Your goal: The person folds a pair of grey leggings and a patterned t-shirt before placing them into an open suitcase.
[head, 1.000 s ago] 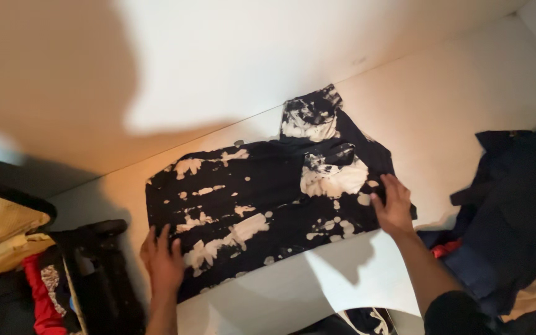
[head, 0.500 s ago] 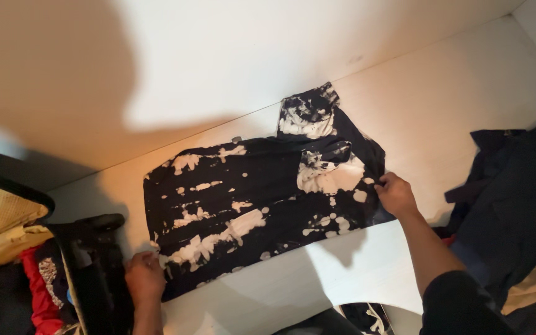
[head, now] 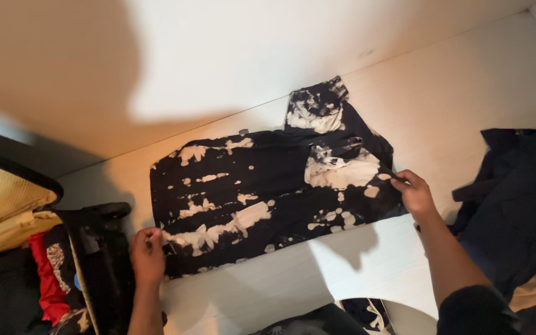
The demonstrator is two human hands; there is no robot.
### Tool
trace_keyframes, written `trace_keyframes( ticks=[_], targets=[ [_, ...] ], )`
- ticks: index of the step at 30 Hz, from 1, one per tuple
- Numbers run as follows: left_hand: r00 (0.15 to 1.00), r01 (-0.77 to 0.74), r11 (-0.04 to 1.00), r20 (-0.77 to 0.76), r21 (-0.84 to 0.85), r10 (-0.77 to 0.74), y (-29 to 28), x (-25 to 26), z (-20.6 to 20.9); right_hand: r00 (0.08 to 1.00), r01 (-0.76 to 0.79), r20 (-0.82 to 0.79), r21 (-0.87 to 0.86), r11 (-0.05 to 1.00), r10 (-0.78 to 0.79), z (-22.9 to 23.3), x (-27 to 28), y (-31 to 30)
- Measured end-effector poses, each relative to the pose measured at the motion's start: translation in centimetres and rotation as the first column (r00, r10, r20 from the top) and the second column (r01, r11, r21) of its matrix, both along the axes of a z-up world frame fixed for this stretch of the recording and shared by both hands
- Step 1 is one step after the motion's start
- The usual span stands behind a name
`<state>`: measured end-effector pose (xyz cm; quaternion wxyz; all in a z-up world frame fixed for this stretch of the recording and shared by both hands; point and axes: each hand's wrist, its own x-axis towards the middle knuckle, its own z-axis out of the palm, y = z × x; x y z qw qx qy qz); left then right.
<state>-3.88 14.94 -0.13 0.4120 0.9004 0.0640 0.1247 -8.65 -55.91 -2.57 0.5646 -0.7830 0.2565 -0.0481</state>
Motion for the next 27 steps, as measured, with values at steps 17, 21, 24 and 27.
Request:
trace_keyframes(
  ticks=[17, 21, 24, 27],
  targets=[
    [0.929, -0.202, 0.977, -0.329, -0.066, 0.17, -0.7, 1.7, -1.7, 0.997, 0.072, 0.03, 0.104, 0.992, -0.075, -1.9, -2.2, -2.7],
    [0.955, -0.183, 0.98, -0.252, -0.075, 0.159, -1.2, 1.7, -1.4, 0.962, 0.145, -0.241, 0.063, 0.987, -0.126, -1.8, -2.1, -2.4],
    [0.933, -0.205, 0.977, -0.312, -0.061, 0.177, -1.7, 1.7, -0.1, 0.95, 0.048, -0.309, 0.011, 0.999, -0.043, -1.6, -0.7, -2.2],
    [0.849, -0.276, 0.958, -0.487, -0.083, 0.202, -2.2, 1.5, 1.2, 0.936, -0.059, -0.351, -0.121, 0.991, 0.013, -0.8, 1.6, -1.4]
  ],
)
